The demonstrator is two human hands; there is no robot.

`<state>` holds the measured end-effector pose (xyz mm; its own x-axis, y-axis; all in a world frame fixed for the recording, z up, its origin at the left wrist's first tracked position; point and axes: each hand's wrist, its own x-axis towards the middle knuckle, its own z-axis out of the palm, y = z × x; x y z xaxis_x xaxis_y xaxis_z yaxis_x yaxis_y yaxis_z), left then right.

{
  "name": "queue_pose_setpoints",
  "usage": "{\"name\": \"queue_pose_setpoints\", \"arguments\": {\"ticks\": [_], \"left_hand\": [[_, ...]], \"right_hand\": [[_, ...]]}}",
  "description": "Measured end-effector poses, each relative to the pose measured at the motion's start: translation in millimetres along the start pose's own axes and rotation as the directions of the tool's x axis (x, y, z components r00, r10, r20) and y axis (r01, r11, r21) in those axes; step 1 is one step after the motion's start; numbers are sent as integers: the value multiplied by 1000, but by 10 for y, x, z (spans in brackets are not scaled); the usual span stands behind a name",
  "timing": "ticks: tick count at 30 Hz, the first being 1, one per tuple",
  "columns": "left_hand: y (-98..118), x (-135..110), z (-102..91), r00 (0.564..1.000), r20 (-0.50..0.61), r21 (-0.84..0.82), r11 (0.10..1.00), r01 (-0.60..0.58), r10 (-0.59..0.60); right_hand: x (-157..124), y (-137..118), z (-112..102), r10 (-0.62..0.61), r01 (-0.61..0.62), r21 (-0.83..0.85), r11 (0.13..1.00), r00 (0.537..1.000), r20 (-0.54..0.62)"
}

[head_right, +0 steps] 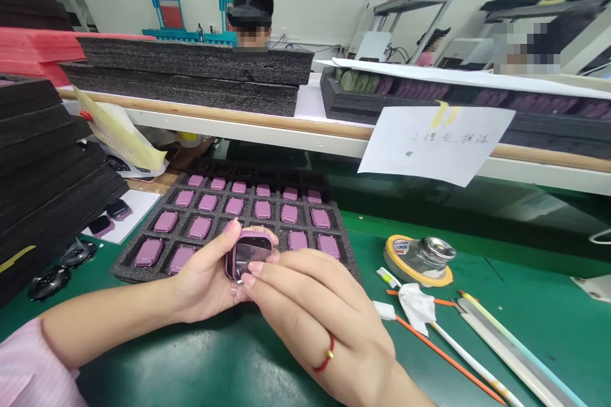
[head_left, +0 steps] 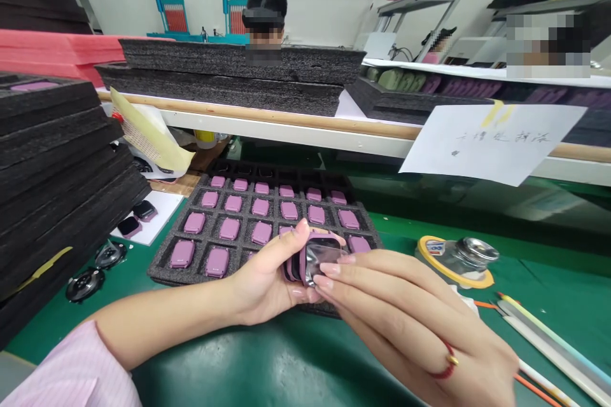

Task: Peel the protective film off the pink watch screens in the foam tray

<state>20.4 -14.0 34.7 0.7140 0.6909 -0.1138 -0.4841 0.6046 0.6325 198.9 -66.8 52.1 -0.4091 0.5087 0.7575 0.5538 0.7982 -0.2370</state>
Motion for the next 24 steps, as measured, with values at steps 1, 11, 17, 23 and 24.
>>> {"name": "queue_pose_setpoints", "arguments": {"ticks": [1, 11, 17, 23, 24], "left_hand": [[-1, 3, 10, 1000, -15, 19, 1000, -18, 18], [-71, 28, 14, 991, -109, 183, 981, -61, 82], [25, 6, 60, 995, -85, 163, 986, -31, 45], [15, 6, 43, 995, -78, 170, 984, -46, 60], [16, 10, 39, 995, -82, 178, 983, -46, 61]], "right_hand": [[31, 13, 20, -39, 37, -65, 997, 999, -31], [99, 114, 137, 202, -201, 43, 979, 979, -16], [117, 135, 50, 245, -237, 134, 962, 968, -46], [134, 155, 24, 153, -154, 66, 986, 988, 22], [143, 178, 7, 135, -135, 35, 990, 991, 19]]}}
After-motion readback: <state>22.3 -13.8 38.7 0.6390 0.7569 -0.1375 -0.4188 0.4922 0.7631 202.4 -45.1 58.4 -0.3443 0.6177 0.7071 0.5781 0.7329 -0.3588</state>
